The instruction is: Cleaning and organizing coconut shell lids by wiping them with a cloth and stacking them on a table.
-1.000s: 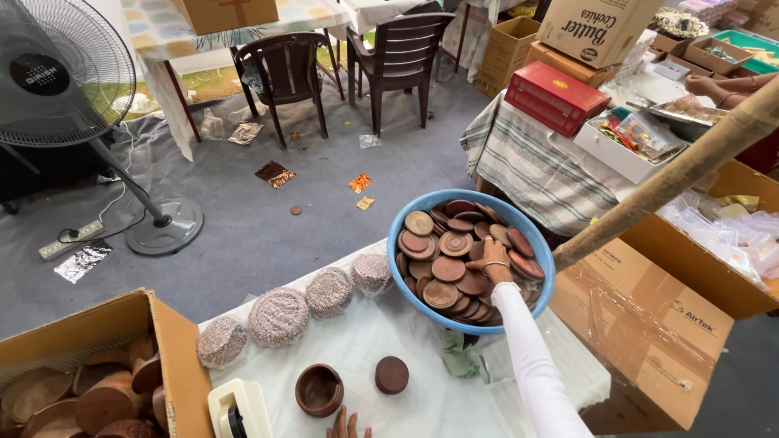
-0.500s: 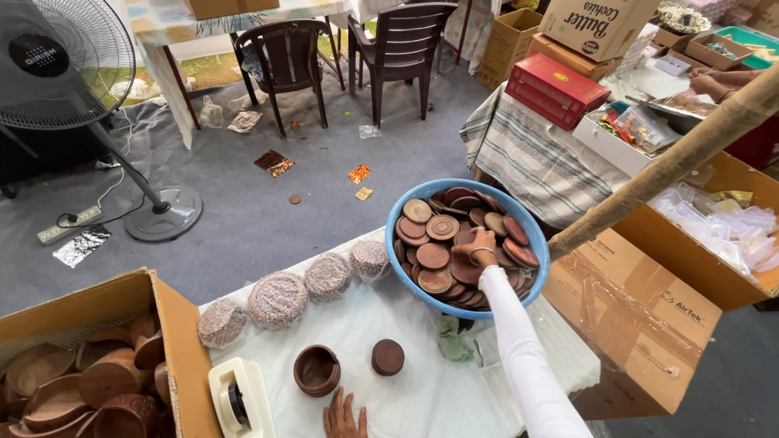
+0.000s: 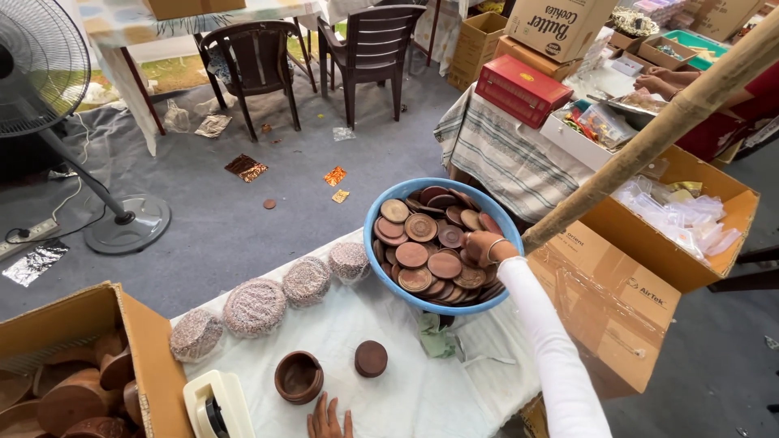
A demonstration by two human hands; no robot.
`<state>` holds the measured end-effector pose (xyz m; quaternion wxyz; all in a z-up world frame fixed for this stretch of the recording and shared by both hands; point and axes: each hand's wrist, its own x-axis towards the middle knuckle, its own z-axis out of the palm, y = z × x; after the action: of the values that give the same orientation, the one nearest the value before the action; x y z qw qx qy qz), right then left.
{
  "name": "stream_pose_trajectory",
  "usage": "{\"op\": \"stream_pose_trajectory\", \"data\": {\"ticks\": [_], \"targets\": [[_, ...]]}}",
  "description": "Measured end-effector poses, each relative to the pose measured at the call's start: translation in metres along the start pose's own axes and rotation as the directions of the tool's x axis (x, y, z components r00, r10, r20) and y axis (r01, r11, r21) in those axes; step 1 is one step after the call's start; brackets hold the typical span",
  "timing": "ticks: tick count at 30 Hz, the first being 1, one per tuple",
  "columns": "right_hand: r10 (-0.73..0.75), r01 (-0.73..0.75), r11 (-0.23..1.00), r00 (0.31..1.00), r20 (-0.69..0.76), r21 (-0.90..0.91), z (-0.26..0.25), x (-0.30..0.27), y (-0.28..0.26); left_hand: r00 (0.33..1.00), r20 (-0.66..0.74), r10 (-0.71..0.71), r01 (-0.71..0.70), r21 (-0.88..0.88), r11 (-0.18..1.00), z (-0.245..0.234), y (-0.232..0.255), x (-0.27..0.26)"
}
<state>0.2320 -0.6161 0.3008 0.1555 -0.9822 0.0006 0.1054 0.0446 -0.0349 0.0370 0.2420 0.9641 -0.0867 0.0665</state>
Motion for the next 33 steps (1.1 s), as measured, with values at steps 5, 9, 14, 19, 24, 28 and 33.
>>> {"op": "stream_pose_trajectory", "data": {"ticks": [5,9,14,19,24,28,33], "targets": [[-0.058,0.0,0.825,0.995,-0.085,-0.565,0.061,0.029,0.041,0.999,0.051,0.007,-0.009,0.028,1.0,0.004,-0.005,0.003],[0.082,-0.06,0.93,0.996,0.047,-0.362,-0.024,-0.017,-0.072,0.995,0.104,0.0,-0.006,0.063,0.998,0.004,-0.005,0.008],[-0.044,-0.011,0.788,0.996,0.074,0.616,-0.051,-0.017,-0.096,0.999,0.053,0.005,-0.007,0.027,1.0,0.004,-0.004,0.007],[-0.274,-0.045,0.063,0.96,0.06,0.997,-0.091,-0.049,-0.166,0.968,0.246,-0.052,0.036,0.07,0.997,0.003,-0.007,0.017],[-0.131,0.054,0.643,0.991,0.04,0.764,-0.037,0.007,-0.165,0.977,0.21,-0.037,0.029,0.041,0.999,0.004,-0.007,0.015],[-0.476,0.327,0.812,0.85,-0.226,-0.483,0.046,0.059,-0.149,0.993,0.12,-0.009,0.007,0.016,1.0,0.004,-0.007,0.009],[0.058,0.0,0.868,0.993,0.102,-0.497,0.029,0.06,-0.194,0.999,-0.038,0.015,-0.017,-0.045,0.999,0.005,-0.005,0.003]]}}
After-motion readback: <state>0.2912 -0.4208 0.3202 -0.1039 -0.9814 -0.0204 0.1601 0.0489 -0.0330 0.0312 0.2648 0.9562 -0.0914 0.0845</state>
